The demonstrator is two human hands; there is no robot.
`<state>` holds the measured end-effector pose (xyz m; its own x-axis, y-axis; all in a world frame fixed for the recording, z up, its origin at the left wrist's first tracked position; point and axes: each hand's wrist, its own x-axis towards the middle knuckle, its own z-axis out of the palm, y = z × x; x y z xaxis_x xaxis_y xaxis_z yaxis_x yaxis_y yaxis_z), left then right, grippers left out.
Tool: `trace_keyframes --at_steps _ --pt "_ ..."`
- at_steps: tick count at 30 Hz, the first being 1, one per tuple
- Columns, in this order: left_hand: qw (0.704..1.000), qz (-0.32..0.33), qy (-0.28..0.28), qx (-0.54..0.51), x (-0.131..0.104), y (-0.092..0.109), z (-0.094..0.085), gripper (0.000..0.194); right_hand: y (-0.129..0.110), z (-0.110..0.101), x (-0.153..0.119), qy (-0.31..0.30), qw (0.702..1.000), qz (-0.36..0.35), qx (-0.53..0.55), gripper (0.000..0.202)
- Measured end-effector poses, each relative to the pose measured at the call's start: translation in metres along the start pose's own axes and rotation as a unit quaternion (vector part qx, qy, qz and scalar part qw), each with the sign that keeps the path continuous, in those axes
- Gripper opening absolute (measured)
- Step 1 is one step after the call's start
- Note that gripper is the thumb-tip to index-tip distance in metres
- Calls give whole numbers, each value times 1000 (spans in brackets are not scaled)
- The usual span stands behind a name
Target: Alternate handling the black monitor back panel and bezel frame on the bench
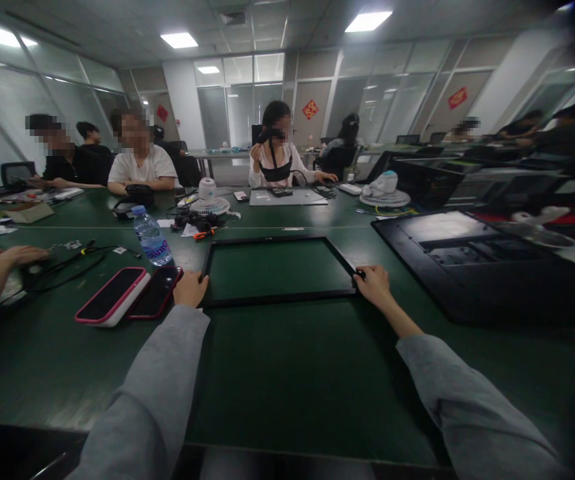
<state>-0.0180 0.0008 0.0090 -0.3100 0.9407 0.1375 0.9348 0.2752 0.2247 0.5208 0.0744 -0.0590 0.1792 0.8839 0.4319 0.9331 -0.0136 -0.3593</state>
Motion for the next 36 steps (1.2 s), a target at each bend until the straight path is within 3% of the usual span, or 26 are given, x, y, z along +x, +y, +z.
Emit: trace_keyframes --at_steps 6,9,13,16,19,29,36 --pt "1000 3 5 -8 -1 0 1 42 -5 -3 -2 20 1000 -8 5 36" --pt "999 4 36 -32 -3 2 0 39 -11 -9 -3 22 999 -16 24 33" --pt "980 21 170 -96 -7 7 -5 38 -27 -26 -5 86 991 -21 101 37" --pt "940 34 304 -149 -7 7 -10 44 -41 -42 -9 190 972 -20 137 45" --pt "907 40 369 -201 -4 5 -9 49 -51 -53 -13 227 963 -16 144 49" --pt "887 121 365 -256 -1 4 3 60 -53 -50 -15 190 965 -17 182 47" --pt "939 64 280 -189 -5 6 -5 60 -51 -50 -16 148 973 7 175 52"
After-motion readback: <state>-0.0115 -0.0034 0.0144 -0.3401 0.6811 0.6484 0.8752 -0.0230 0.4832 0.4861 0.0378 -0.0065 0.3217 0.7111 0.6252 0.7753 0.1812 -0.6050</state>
